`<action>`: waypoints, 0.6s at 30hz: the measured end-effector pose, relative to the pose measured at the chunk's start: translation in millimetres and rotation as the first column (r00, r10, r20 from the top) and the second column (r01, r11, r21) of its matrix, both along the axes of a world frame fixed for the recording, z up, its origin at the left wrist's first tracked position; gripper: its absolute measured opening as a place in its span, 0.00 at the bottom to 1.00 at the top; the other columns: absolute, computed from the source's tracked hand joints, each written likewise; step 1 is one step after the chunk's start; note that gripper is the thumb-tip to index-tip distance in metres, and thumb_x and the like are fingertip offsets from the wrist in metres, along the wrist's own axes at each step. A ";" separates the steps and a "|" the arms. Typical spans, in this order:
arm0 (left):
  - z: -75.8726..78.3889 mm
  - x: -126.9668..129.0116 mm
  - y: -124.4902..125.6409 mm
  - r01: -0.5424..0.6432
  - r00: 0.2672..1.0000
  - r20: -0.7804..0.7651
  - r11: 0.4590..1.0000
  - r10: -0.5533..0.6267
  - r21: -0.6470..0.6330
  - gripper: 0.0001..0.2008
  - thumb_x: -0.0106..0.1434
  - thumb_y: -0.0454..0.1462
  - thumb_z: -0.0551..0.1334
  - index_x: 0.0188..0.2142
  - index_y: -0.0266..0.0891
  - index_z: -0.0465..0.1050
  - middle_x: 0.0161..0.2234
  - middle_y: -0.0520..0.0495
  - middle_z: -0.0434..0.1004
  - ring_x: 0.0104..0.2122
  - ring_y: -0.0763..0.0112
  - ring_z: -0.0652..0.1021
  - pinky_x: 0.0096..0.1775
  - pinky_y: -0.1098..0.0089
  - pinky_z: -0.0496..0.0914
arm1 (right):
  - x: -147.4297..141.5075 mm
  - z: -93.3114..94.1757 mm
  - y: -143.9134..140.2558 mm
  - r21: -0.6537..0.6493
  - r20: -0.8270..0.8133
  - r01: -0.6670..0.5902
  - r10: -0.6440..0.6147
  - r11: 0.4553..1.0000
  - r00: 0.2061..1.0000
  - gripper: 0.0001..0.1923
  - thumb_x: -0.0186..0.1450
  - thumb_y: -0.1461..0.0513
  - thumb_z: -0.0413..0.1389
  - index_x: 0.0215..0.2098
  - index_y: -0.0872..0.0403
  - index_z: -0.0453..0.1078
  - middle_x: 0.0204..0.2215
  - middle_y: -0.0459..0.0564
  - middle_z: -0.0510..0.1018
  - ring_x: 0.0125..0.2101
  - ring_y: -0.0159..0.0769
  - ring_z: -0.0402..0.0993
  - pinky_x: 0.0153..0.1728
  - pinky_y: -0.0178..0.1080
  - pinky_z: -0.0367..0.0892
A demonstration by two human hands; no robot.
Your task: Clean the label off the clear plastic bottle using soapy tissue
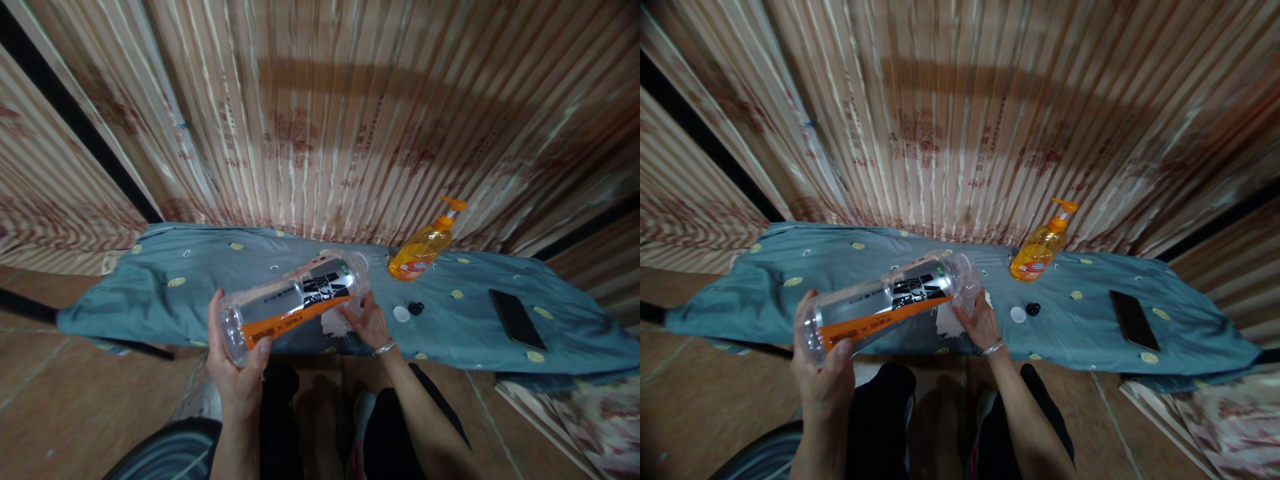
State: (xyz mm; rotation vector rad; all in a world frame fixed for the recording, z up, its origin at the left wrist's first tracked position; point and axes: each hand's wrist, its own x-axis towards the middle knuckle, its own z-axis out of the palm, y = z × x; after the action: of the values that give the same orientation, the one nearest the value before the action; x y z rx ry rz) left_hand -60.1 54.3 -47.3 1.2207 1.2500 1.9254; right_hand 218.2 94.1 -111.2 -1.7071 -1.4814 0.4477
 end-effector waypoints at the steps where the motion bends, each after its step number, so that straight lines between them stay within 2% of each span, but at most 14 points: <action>1: 0.2 0.3 -0.1 0.004 1.000 0.012 1.000 -0.004 -0.007 0.52 0.50 0.57 0.78 0.70 0.42 0.67 0.57 0.39 0.77 0.55 0.46 0.80 0.60 0.50 0.72 | 0.0 -0.5 0.1 0.008 -0.001 -0.003 0.003 1.000 1.000 0.25 0.63 0.45 0.62 0.51 0.49 0.66 0.36 0.52 0.82 0.35 0.52 0.84 0.39 0.51 0.79; 6: -1.1 0.0 -0.3 0.010 1.000 0.022 1.000 -0.010 -0.023 0.55 0.48 0.58 0.79 0.70 0.42 0.66 0.56 0.39 0.78 0.56 0.44 0.79 0.62 0.48 0.71 | -0.7 -0.1 -0.1 -0.013 -0.003 0.009 -0.009 1.000 1.000 0.26 0.62 0.46 0.62 0.51 0.50 0.66 0.35 0.52 0.82 0.35 0.53 0.84 0.39 0.52 0.79; 11: -3.7 -2.6 1.0 0.003 1.000 0.016 1.000 -0.002 -0.023 0.55 0.47 0.58 0.79 0.70 0.42 0.67 0.60 0.37 0.76 0.59 0.41 0.77 0.63 0.47 0.70 | -1.4 0.3 -0.5 -0.023 -0.009 0.024 -0.024 0.999 1.000 0.27 0.61 0.46 0.63 0.52 0.51 0.66 0.36 0.52 0.83 0.36 0.53 0.84 0.40 0.53 0.79; 18: -3.9 -2.8 2.9 0.014 1.000 0.008 1.000 -0.014 -0.014 0.55 0.48 0.58 0.79 0.70 0.42 0.66 0.55 0.40 0.78 0.55 0.45 0.80 0.61 0.49 0.73 | -0.2 -2.0 0.1 0.018 -0.004 0.016 -0.016 1.000 1.000 0.24 0.62 0.47 0.64 0.50 0.48 0.65 0.33 0.49 0.82 0.34 0.54 0.84 0.36 0.51 0.79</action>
State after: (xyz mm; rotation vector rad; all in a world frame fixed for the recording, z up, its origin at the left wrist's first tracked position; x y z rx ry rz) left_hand -62.9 57.2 -51.2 1.2107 1.2456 1.9061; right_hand 218.1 94.2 -113.2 -1.7015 -1.4639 0.4282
